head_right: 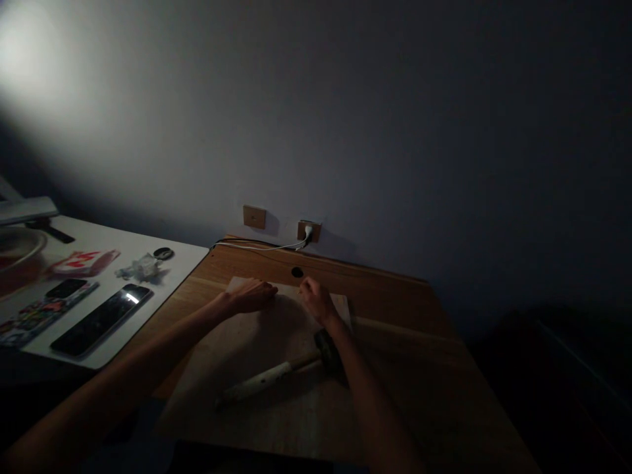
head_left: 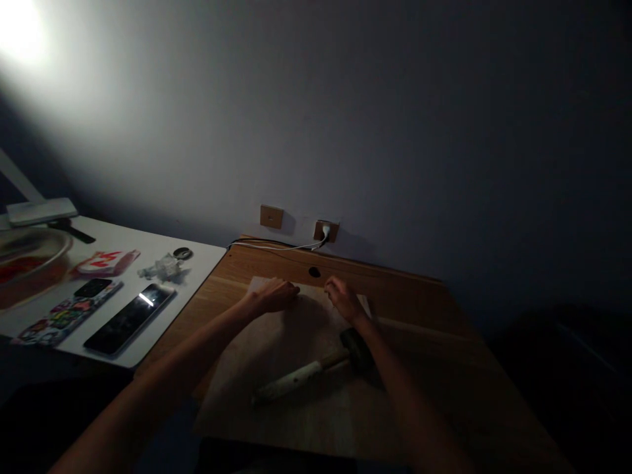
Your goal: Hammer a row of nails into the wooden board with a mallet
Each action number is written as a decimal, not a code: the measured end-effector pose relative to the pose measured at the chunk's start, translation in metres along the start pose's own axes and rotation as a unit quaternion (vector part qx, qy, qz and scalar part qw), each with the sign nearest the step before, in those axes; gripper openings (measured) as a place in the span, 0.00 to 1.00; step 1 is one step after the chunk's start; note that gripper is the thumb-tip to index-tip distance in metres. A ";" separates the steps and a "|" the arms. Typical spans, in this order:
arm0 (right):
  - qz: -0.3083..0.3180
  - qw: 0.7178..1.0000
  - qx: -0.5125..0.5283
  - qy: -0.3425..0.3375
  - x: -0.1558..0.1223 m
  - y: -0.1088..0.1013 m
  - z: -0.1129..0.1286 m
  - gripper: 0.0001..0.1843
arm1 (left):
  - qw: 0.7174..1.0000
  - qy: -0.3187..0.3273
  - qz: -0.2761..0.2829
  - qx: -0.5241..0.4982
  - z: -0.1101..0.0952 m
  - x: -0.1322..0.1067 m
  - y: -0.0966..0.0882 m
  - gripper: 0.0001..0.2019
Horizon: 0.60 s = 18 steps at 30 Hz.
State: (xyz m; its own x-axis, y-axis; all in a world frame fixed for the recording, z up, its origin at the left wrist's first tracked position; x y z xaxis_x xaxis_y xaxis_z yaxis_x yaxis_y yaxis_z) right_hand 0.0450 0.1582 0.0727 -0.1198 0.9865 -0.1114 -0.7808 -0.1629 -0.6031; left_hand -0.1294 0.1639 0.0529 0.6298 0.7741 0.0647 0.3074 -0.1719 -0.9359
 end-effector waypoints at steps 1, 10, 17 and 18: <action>0.007 1.000 0.023 0.003 -0.001 -0.002 0.000 0.15 | 1.000 -0.006 0.001 0.001 0.003 0.000 0.001 0.05; 0.070 0.996 0.038 0.041 0.008 0.029 -0.009 0.21 | 0.969 -0.112 -0.143 -0.165 0.021 -0.009 -0.004 0.14; 0.023 0.998 -0.025 0.045 0.013 0.037 -0.008 0.16 | 0.800 -0.220 -0.215 -0.515 0.045 -0.025 0.010 0.16; 0.022 0.999 -0.013 0.042 0.012 0.037 -0.006 0.15 | 0.809 -0.220 -0.208 -0.503 0.045 -0.027 0.011 0.16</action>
State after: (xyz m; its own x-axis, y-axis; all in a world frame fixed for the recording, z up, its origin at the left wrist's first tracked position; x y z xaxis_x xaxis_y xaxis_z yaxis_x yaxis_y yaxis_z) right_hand 0.0186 0.1637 0.0445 -0.1006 0.9740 -0.2030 -0.7601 -0.2069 -0.6160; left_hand -0.1752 0.1683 0.0252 0.0765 0.9964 -0.0355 0.9924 -0.0795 -0.0943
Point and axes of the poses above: each hand's wrist, its own x-axis towards the middle knuckle, its own y-axis out of the palm, z = x × y, the point moved 8 cm from there along x, towards the middle knuckle, and after that the axes turned 8 degrees about y, right-handed, at the moved point
